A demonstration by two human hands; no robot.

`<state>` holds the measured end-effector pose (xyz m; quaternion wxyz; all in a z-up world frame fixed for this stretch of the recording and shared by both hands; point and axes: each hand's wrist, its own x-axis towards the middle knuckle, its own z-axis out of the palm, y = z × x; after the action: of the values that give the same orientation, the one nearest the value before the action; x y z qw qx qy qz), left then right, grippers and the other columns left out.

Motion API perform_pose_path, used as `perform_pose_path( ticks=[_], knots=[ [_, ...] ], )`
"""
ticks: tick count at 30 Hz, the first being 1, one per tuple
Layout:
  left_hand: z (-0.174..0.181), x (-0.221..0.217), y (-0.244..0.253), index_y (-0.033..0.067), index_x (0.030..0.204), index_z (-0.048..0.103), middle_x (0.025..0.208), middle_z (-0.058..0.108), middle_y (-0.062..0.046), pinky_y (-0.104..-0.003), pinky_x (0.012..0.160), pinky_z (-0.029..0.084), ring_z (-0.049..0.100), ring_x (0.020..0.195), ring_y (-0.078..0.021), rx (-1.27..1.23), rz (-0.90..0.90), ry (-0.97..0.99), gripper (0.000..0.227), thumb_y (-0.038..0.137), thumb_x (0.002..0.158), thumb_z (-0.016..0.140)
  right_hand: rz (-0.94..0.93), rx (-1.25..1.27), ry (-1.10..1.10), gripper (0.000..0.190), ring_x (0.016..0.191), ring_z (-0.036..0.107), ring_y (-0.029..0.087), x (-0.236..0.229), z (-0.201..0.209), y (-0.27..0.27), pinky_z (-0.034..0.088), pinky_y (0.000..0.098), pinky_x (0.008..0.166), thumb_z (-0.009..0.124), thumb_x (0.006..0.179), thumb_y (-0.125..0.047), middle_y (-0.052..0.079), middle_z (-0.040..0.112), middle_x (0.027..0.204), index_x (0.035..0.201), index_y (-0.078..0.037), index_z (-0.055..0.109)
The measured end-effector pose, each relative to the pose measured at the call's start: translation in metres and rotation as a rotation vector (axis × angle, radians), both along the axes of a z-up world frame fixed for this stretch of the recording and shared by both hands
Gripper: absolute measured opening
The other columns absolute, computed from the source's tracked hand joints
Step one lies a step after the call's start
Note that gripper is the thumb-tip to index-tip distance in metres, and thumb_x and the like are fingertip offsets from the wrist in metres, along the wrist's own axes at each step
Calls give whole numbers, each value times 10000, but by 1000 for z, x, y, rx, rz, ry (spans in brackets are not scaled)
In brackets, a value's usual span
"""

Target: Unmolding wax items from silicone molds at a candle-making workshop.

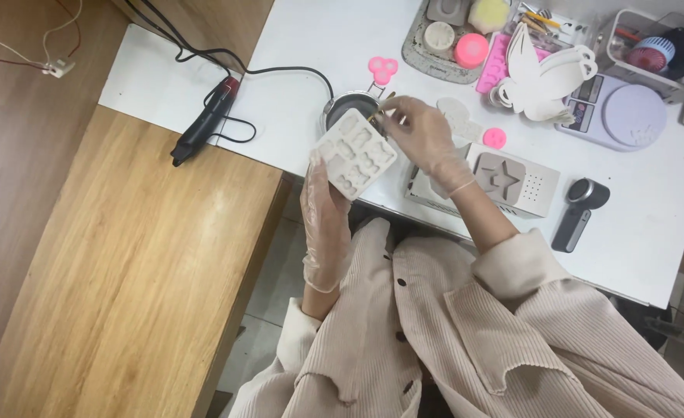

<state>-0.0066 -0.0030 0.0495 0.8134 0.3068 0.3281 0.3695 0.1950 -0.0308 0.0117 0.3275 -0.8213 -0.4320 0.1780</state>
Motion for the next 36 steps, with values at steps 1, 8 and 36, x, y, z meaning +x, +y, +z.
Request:
perform_pose_path(
  ticks=[1,8,36],
  knots=[
    [2,4,0,-19,1433,513,1310,603,-109,-276,976,477,575,1182,-152,-6,-3,-2,552,400,1082,434,-3,-6,-2,318,735,677,210,1,7,-6,548,357,710,706,942,-362,115,737,889,1126,-107,755],
    [12,25,0,-32,1343,599,1205,690,-133,-275,942,497,632,1094,-159,284,-257,112,514,396,1089,468,16,289,676,365,857,627,76,-16,99,-59,541,219,779,551,1056,-336,17,711,973,1210,-51,721],
    [44,71,-51,-62,1350,585,1250,700,-103,-297,956,612,693,1115,-151,304,-218,-102,340,28,1032,663,-139,528,-574,390,1184,690,259,-55,117,-120,592,364,1043,778,1002,78,134,696,1322,1356,-47,672]
  ],
)
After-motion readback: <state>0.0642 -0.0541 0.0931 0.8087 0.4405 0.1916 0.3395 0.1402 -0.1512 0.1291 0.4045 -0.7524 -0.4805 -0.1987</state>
